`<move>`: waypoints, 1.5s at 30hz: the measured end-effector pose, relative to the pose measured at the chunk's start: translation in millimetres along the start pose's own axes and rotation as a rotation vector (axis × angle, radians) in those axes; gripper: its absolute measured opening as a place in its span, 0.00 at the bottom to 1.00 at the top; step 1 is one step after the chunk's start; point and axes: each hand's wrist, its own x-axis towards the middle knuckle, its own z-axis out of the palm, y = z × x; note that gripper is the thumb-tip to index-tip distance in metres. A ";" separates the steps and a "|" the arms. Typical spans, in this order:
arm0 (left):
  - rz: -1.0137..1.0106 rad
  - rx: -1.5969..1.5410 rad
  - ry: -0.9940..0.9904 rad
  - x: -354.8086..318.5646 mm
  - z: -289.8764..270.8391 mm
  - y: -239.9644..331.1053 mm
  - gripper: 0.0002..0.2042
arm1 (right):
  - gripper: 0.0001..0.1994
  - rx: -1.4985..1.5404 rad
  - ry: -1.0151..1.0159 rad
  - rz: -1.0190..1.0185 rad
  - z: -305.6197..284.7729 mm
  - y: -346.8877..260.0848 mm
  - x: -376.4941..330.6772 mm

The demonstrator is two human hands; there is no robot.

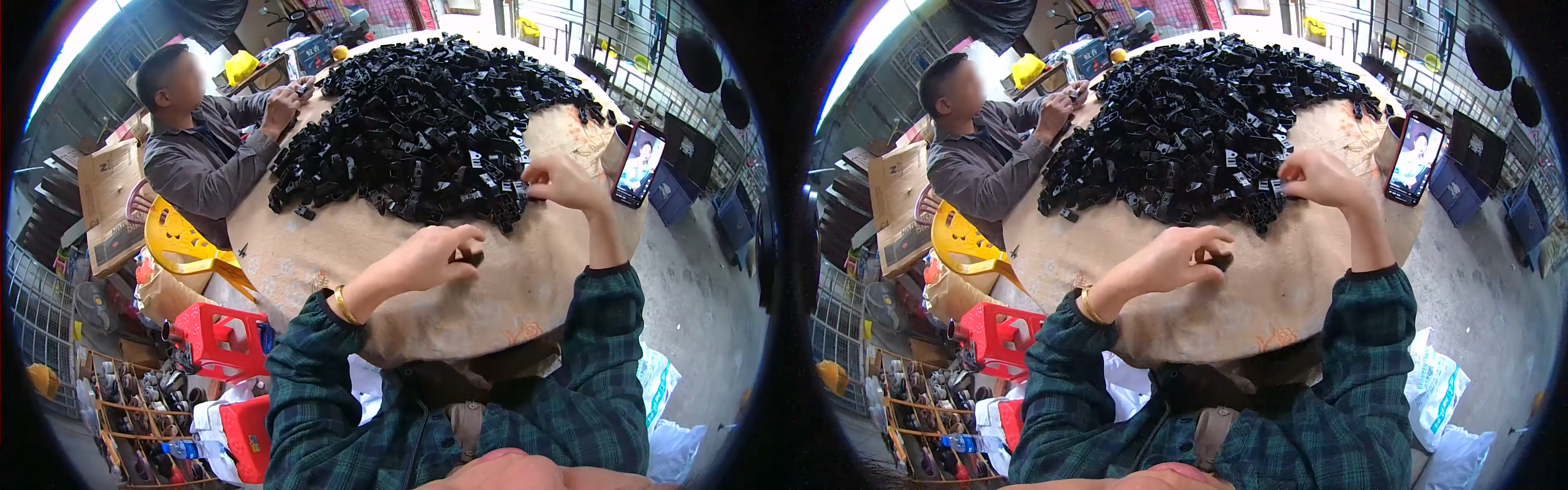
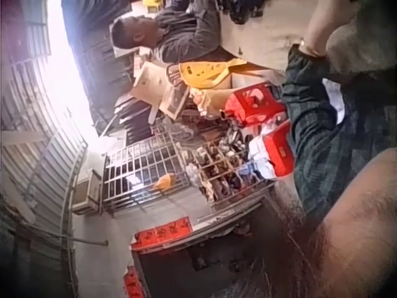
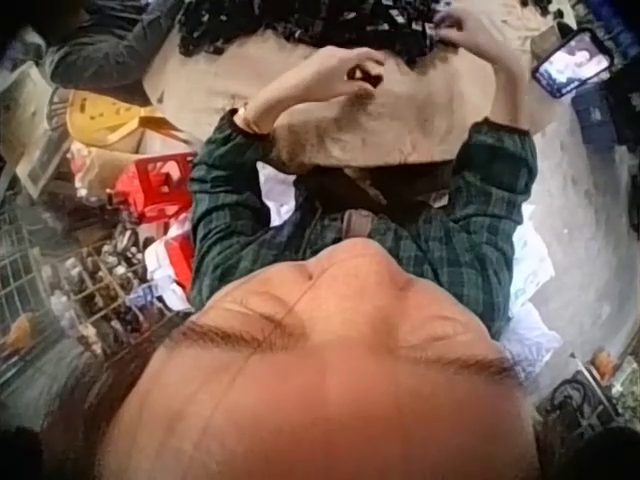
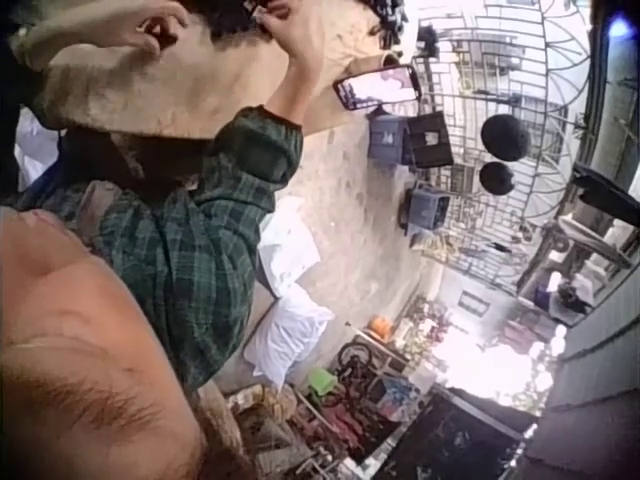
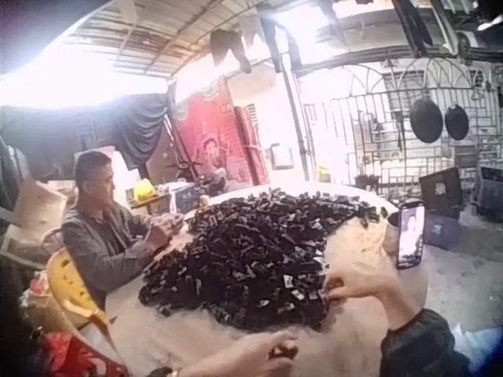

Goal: The recorder is sorting and inspecting small black plastic components on a work table.

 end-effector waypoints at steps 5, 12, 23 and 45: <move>0.026 0.266 0.397 -4.5 -27.8 -27.1 0.15 | 0.14 -0.251 -0.057 0.061 0.7 -11.5 0.9; -0.132 0.506 0.298 -7.4 -25.3 -39.1 0.14 | 0.17 -0.375 -0.005 0.196 23.6 -15.9 7.7; 0.146 0.734 0.402 5.2 -1.4 -38.1 0.09 | 0.19 0.147 0.241 0.042 22.2 -13.3 10.4; 0.310 0.384 0.816 12.4 -5.0 -23.8 0.18 | 0.22 1.081 0.008 0.204 51.3 -70.3 4.4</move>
